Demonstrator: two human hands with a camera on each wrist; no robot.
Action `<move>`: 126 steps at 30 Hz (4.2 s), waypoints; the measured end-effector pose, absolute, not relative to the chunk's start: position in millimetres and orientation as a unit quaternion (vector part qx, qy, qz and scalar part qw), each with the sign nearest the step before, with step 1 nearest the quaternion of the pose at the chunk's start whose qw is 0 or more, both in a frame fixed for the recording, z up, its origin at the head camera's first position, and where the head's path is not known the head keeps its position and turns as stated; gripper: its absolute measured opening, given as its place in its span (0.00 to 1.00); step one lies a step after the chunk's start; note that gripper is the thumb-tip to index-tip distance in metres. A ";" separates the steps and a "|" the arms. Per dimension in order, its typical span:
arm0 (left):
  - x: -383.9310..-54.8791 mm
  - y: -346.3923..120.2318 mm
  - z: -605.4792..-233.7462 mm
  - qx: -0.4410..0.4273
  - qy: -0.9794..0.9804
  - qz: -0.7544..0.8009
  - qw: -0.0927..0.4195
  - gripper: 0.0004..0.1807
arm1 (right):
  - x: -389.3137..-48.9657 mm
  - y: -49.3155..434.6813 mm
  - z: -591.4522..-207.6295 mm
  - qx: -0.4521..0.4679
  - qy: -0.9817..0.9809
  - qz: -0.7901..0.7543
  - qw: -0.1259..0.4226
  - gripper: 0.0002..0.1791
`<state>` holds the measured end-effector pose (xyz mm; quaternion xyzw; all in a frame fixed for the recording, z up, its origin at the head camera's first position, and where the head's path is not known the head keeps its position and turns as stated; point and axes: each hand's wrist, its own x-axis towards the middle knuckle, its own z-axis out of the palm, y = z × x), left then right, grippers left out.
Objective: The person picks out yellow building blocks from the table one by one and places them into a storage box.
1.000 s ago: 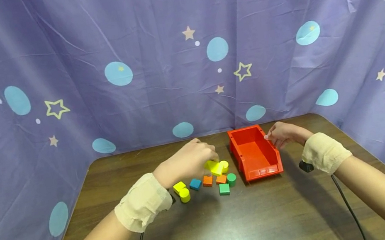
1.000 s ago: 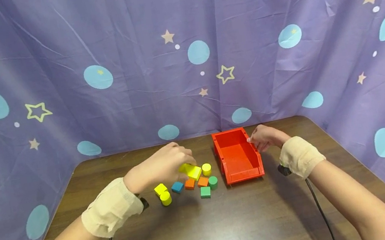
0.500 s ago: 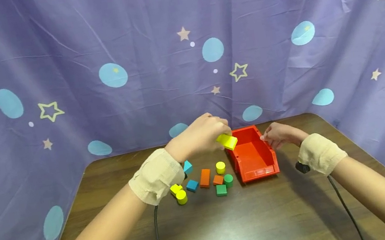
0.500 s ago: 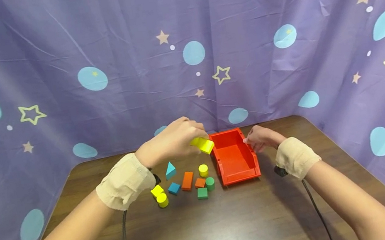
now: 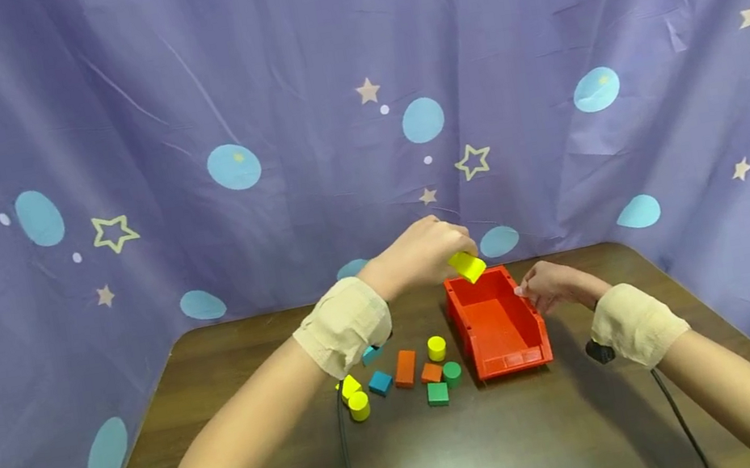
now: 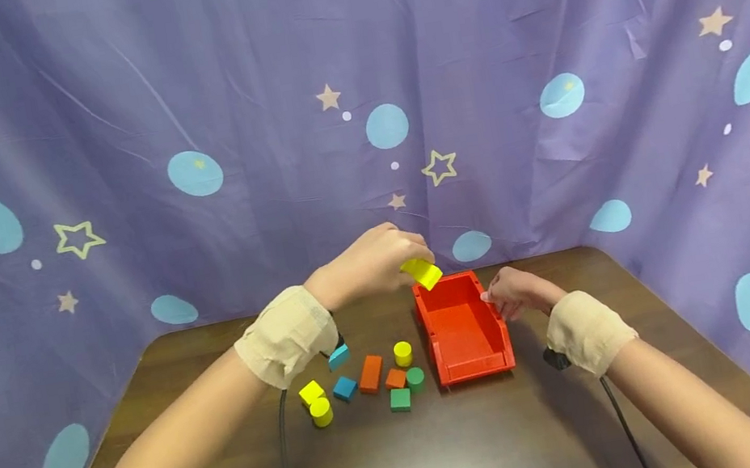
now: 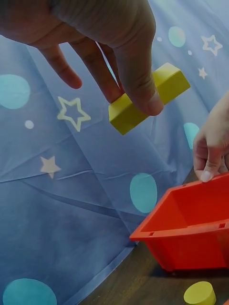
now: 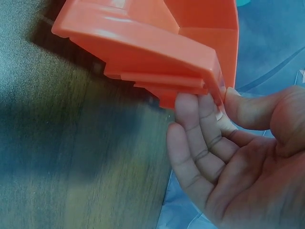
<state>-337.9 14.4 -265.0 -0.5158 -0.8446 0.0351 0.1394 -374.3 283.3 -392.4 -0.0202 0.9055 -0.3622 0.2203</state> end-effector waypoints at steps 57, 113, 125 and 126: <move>-388.3 112.6 -355.3 -0.513 -0.842 0.153 0.071 0.07 | -369.4 279.4 -396.9 0.010 0.902 -0.380 0.203 0.10; -395.1 132.1 -391.0 -0.476 -0.855 0.198 0.043 0.13 | -372.0 278.8 -394.3 0.014 0.902 -0.378 0.207 0.08; -395.9 128.3 -383.2 -0.475 -0.860 0.185 0.028 0.14 | -372.7 276.6 -395.7 0.020 0.896 -0.391 0.208 0.06; -395.9 126.9 -380.9 -0.474 -0.861 0.185 0.027 0.12 | -372.5 276.3 -395.3 0.019 0.897 -0.391 0.207 0.06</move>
